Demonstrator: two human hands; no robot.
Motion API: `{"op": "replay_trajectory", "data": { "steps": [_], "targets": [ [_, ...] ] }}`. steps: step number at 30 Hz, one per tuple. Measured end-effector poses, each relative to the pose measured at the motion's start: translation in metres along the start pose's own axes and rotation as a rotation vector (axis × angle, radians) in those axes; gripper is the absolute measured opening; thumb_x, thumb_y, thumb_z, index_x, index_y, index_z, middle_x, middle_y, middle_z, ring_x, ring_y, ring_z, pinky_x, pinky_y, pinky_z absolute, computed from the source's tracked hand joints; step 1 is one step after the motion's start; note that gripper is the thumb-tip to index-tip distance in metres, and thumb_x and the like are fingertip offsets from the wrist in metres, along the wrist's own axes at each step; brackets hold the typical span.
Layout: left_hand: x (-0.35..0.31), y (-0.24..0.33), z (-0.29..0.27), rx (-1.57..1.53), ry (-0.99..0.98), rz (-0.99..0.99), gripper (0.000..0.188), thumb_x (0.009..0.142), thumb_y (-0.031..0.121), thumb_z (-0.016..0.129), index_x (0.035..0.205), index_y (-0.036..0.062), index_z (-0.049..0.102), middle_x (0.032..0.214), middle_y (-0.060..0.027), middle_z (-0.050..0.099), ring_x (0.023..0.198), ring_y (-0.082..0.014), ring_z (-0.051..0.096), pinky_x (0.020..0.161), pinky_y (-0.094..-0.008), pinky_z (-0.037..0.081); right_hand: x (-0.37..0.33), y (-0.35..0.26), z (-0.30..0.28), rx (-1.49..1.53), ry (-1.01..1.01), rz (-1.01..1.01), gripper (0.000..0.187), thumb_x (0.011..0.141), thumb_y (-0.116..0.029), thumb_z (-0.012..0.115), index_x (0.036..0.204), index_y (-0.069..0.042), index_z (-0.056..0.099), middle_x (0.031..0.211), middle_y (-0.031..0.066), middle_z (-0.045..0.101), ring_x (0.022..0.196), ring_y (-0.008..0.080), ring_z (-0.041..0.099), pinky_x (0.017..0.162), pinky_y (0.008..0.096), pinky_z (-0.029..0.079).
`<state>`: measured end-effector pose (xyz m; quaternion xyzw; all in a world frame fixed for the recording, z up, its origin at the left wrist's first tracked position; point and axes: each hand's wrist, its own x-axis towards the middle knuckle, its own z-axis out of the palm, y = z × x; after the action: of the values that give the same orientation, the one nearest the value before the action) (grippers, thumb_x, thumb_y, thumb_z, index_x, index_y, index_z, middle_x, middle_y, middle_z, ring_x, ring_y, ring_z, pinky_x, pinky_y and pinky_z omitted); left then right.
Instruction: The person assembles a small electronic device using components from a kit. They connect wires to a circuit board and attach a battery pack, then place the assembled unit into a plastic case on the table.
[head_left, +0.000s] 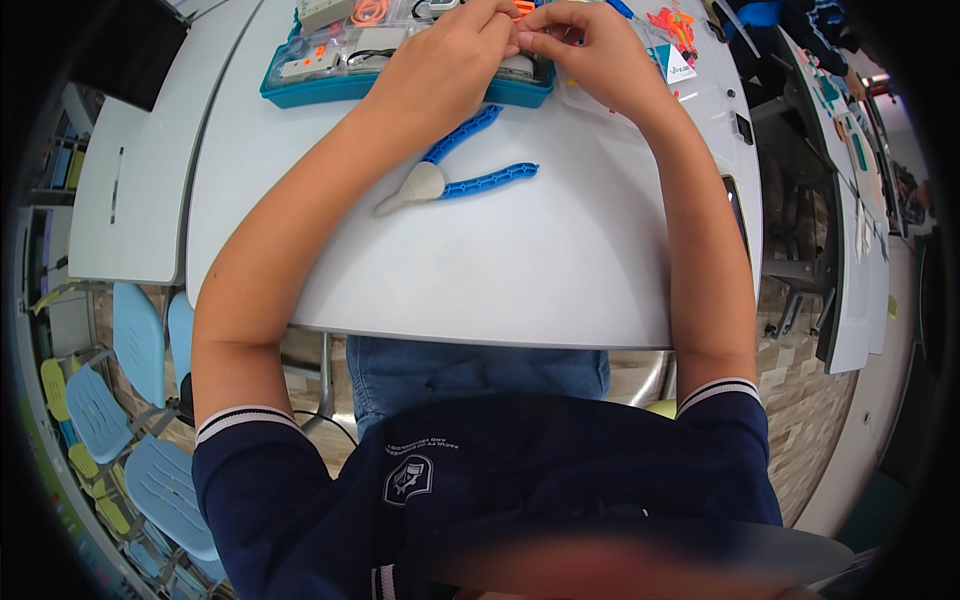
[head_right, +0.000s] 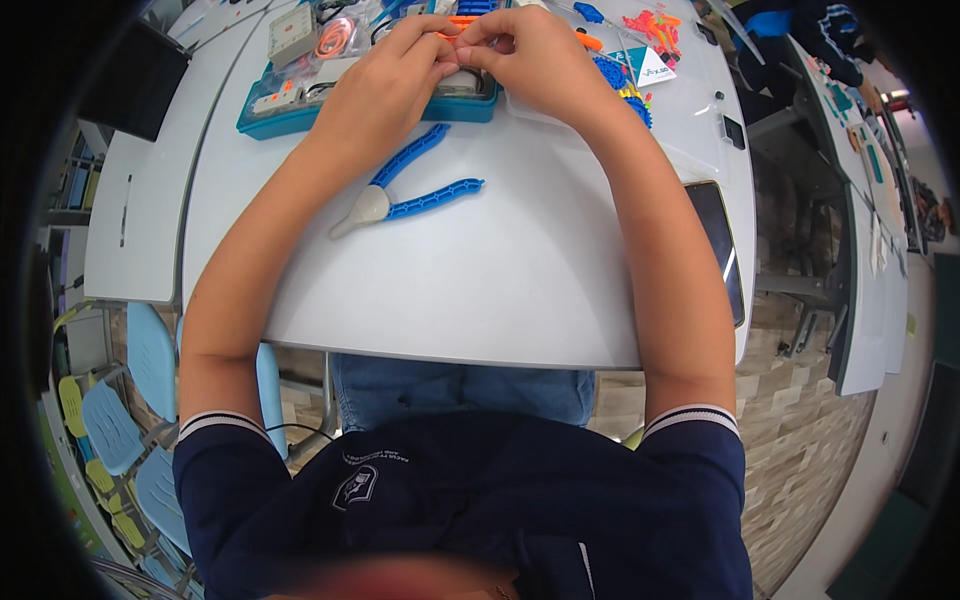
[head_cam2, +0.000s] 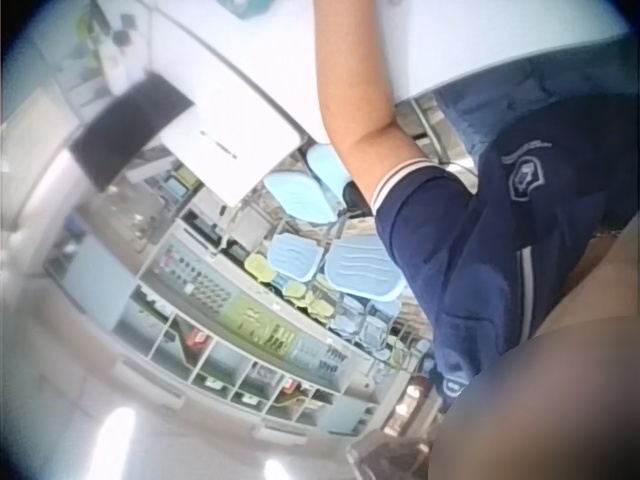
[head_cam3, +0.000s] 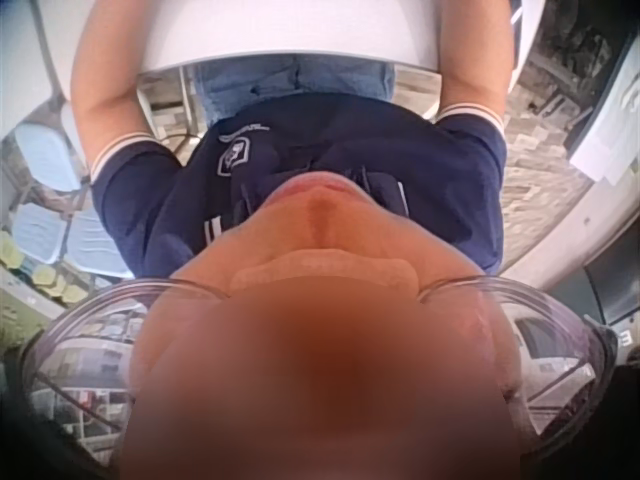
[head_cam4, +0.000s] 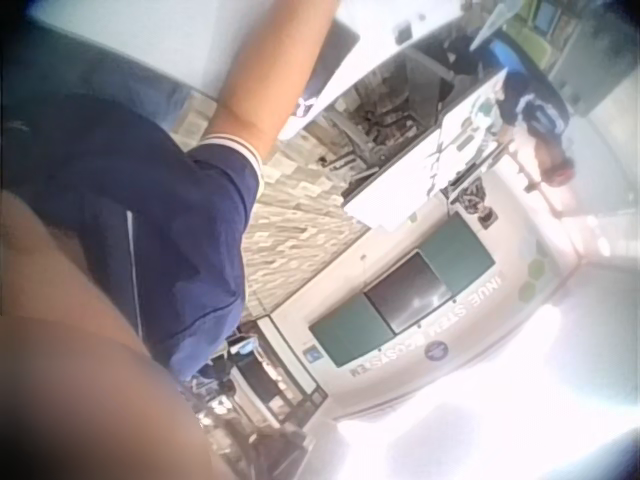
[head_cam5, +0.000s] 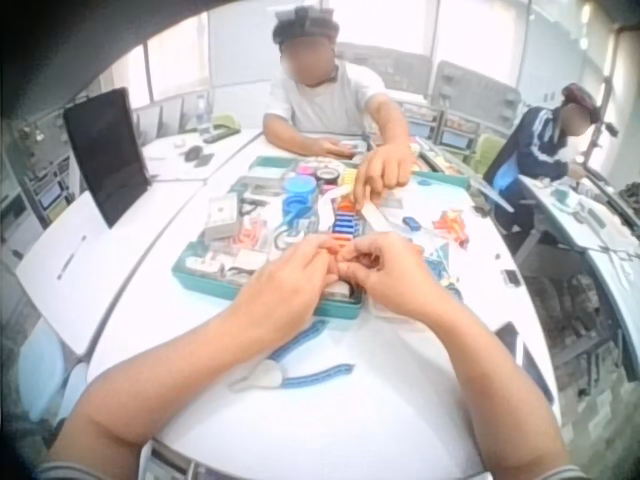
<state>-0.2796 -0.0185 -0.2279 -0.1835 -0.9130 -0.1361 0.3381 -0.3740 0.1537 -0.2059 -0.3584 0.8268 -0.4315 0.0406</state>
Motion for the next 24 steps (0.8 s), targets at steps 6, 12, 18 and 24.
{"op": "replay_trajectory", "data": {
  "steps": [6, 12, 18, 24],
  "targets": [
    [0.0, -0.003, -0.001, -0.038, -0.032, -0.013, 0.013, 0.1, 0.015, 0.062, 0.104, 0.0027, 0.064, 0.11, -0.0088, 0.065, 0.094, -0.0306, 0.067, 0.079, -0.0412, 0.054, -0.001, -0.003, -0.006, -0.141, -0.012, -0.015, 0.01, 0.089, -0.009, 0.076, 0.097, -0.003, 0.077, 0.08, 0.0086, 0.074, 0.074, 0.0132, 0.067, 0.07, 0.0301, 0.053],
    [-0.002, -0.003, -0.002, -0.087, 0.018, -0.018, 0.013, 0.099, 0.015, 0.063, 0.105, 0.003, 0.064, 0.105, -0.0098, 0.066, 0.095, -0.0306, 0.065, 0.083, -0.041, 0.053, 0.0, -0.001, -0.004, -0.057, -0.028, -0.072, 0.011, 0.089, -0.01, 0.076, 0.097, -0.002, 0.077, 0.083, 0.0074, 0.075, 0.072, 0.0148, 0.065, 0.069, 0.0304, 0.052],
    [-0.003, -0.008, -0.003, -0.123, 0.036, -0.088, 0.015, 0.1, 0.015, 0.064, 0.109, 0.0034, 0.066, 0.105, -0.0107, 0.068, 0.099, -0.0287, 0.064, 0.085, -0.039, 0.052, -0.003, -0.004, -0.012, -0.05, -0.055, -0.129, 0.012, 0.088, -0.01, 0.078, 0.097, -0.002, 0.078, 0.084, 0.008, 0.074, 0.072, 0.0146, 0.064, 0.068, 0.0296, 0.051],
    [-0.003, -0.013, -0.006, -0.176, 0.032, -0.199, 0.021, 0.101, 0.021, 0.063, 0.113, 0.0043, 0.068, 0.099, -0.0081, 0.069, 0.097, -0.0246, 0.062, 0.08, -0.0368, 0.051, 0.0, -0.003, -0.007, -0.083, -0.049, -0.138, 0.011, 0.087, -0.01, 0.078, 0.095, -0.002, 0.076, 0.081, 0.0092, 0.072, 0.072, 0.0161, 0.064, 0.068, 0.0304, 0.051]
  ]
}}
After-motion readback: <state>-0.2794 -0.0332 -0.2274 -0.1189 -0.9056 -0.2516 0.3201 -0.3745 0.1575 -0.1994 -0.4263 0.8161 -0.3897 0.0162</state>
